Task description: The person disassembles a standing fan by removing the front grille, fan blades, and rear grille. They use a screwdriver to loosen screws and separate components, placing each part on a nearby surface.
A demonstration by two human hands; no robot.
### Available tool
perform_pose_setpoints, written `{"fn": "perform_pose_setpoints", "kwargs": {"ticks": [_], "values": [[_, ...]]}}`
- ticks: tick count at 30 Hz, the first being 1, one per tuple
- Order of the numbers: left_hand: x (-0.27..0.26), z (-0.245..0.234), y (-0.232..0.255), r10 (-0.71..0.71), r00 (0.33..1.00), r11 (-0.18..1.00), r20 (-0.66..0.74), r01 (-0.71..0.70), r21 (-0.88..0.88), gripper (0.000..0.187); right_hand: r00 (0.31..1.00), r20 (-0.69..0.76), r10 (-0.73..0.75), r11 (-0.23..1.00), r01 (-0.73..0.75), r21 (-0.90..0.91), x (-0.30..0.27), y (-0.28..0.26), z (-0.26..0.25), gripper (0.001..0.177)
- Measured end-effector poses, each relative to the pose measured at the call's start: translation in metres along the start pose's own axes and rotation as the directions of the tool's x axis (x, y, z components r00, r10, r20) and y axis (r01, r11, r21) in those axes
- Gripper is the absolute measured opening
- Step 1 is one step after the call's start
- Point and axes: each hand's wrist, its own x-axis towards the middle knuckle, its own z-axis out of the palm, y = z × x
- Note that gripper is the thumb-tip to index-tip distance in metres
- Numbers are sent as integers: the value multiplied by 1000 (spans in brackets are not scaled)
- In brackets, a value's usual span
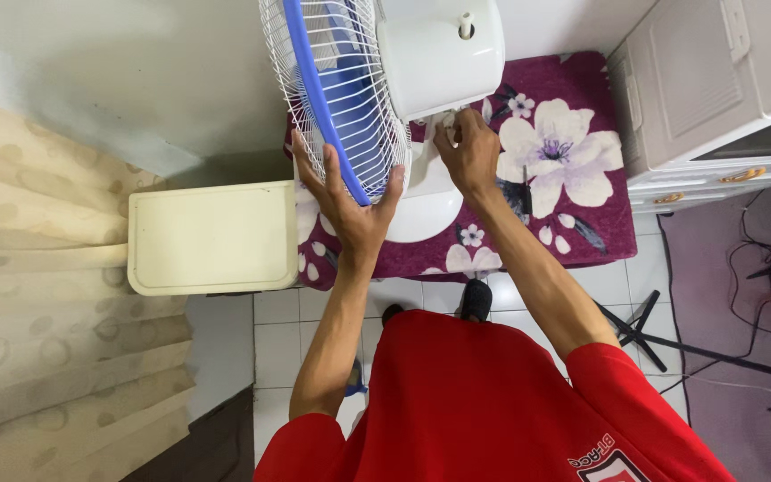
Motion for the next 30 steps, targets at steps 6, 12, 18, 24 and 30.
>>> {"fn": "perform_pose_setpoints", "kwargs": {"ticks": [6,12,18,24,30], "values": [[-12,1,-5,-54,998,998,14,54,-23,90,603,618,505,206,-779,592,-6,9,-12,57],[-2,-13,-15,96,992,988,83,-105,109,89,385,856,345,-216,-855,472,-5,15,-5,55],[5,-18,-12,75,992,993,103,-84,86,94,354,880,316,-441,-767,467,-13,21,11,50],[9,-12,-6,96,991,990,92,-105,95,98,497,659,565,-221,-678,701,-14,17,27,32],[7,-11,-5,81,993,989,92,-91,113,101,852,222,474,811,-520,266,-8,-10,3,28]]}}
